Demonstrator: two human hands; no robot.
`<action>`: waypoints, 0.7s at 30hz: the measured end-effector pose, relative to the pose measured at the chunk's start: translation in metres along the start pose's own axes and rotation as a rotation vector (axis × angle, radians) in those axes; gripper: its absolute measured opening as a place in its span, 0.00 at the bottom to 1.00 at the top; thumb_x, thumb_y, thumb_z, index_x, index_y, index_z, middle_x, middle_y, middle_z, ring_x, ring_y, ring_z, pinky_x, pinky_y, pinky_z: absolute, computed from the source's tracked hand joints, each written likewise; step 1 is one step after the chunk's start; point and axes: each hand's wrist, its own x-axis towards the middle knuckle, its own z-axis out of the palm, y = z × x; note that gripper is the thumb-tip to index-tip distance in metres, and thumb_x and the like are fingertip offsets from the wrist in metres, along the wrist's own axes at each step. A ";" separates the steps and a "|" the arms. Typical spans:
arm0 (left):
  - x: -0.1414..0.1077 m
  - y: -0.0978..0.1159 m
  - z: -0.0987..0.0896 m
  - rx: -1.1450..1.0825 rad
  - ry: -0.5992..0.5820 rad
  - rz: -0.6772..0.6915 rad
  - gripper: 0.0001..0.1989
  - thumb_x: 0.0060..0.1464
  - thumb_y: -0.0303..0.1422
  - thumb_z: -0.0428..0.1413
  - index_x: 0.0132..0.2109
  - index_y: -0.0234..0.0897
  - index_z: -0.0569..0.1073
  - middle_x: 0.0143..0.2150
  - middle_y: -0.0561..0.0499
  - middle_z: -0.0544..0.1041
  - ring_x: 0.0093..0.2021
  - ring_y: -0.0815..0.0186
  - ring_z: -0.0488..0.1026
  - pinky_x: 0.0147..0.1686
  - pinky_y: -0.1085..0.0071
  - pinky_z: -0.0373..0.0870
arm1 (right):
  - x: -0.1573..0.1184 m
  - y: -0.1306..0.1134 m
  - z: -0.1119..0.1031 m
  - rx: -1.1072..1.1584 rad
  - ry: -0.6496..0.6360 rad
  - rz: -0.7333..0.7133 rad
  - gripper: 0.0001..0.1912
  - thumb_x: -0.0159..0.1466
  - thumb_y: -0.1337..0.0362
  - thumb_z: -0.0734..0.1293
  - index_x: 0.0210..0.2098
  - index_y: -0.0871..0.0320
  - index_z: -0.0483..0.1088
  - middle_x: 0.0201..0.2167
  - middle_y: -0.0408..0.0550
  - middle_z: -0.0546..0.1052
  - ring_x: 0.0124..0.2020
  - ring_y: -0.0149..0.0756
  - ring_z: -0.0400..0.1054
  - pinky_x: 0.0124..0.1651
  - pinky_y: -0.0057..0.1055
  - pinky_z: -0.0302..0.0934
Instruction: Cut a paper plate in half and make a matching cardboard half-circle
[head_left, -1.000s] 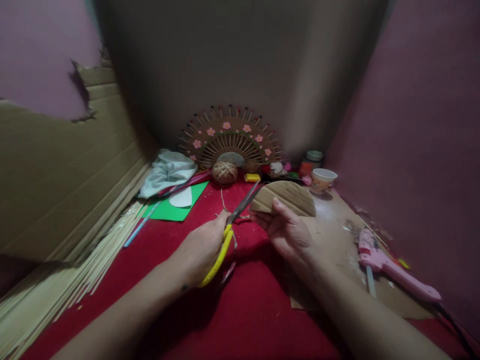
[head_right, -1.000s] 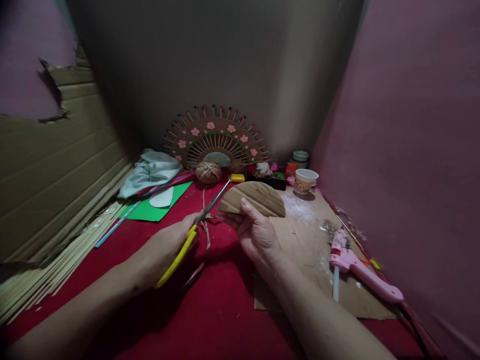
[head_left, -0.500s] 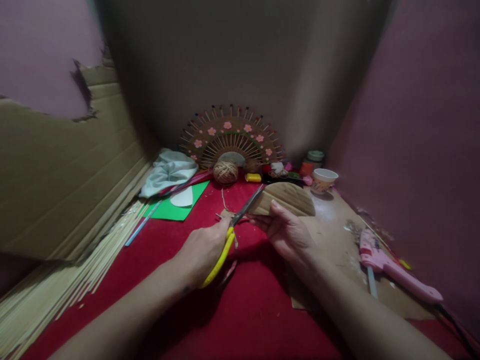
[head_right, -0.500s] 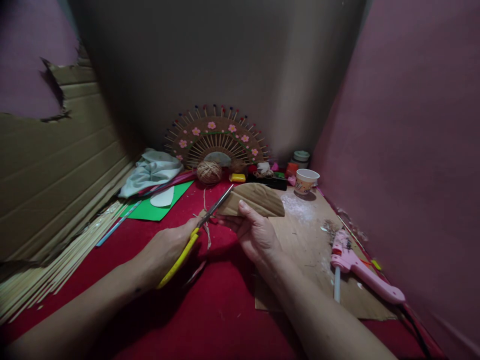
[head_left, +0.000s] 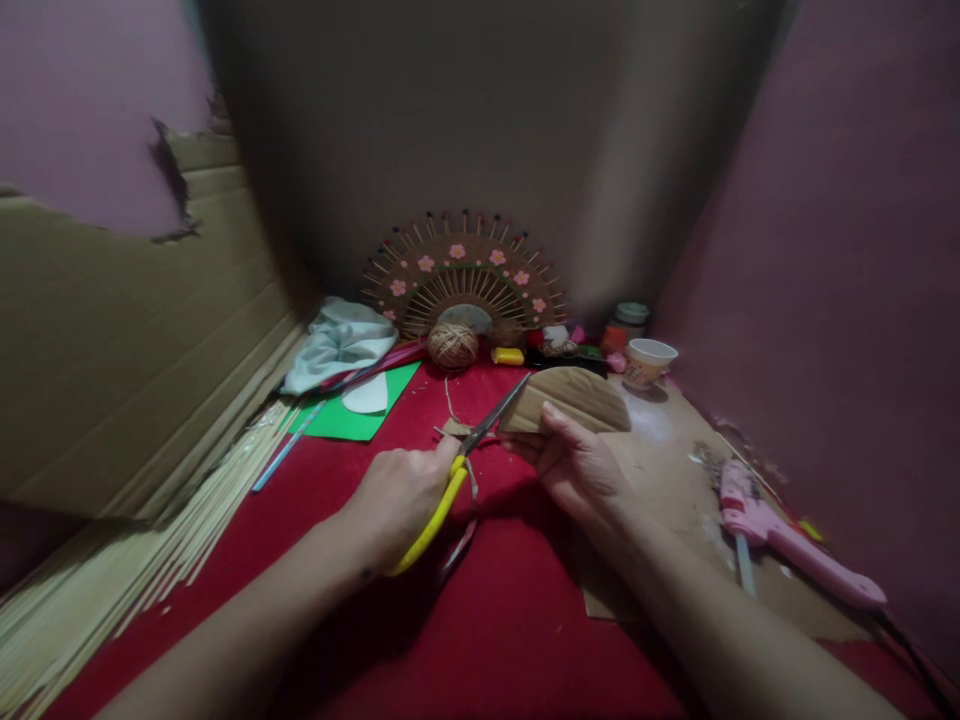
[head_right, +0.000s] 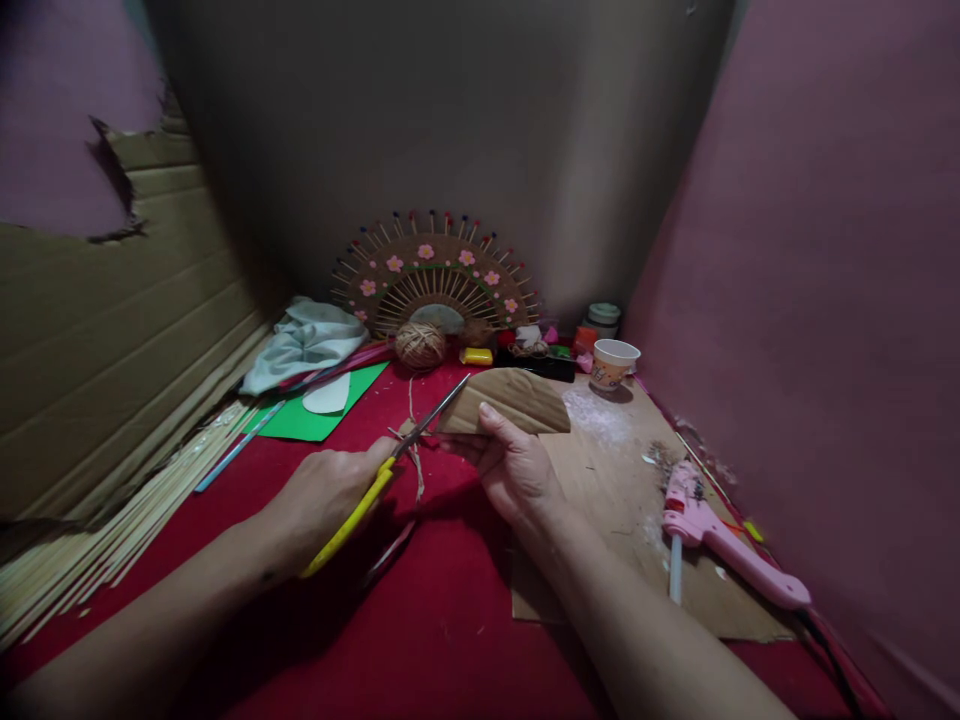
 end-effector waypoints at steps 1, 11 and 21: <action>0.000 -0.001 0.000 -0.007 -0.003 -0.005 0.13 0.55 0.28 0.40 0.46 0.34 0.63 0.26 0.47 0.74 0.29 0.57 0.74 0.24 0.70 0.62 | 0.000 0.000 0.000 -0.001 0.004 -0.002 0.06 0.54 0.67 0.66 0.31 0.62 0.73 0.26 0.49 0.78 0.29 0.39 0.73 0.41 0.39 0.66; 0.006 -0.012 0.020 -0.548 0.213 0.020 0.18 0.54 0.32 0.44 0.52 0.36 0.56 0.31 0.50 0.70 0.29 0.66 0.69 0.28 0.72 0.63 | 0.000 0.001 -0.001 -0.023 0.026 -0.041 0.07 0.52 0.70 0.66 0.31 0.62 0.73 0.27 0.45 0.77 0.27 0.35 0.71 0.33 0.33 0.68; 0.007 -0.012 0.020 -0.594 0.213 0.014 0.19 0.53 0.30 0.44 0.53 0.36 0.57 0.30 0.51 0.70 0.27 0.66 0.69 0.27 0.71 0.63 | -0.005 0.005 0.003 -0.058 0.018 -0.008 0.08 0.46 0.73 0.68 0.28 0.62 0.72 0.25 0.45 0.77 0.25 0.32 0.69 0.28 0.30 0.67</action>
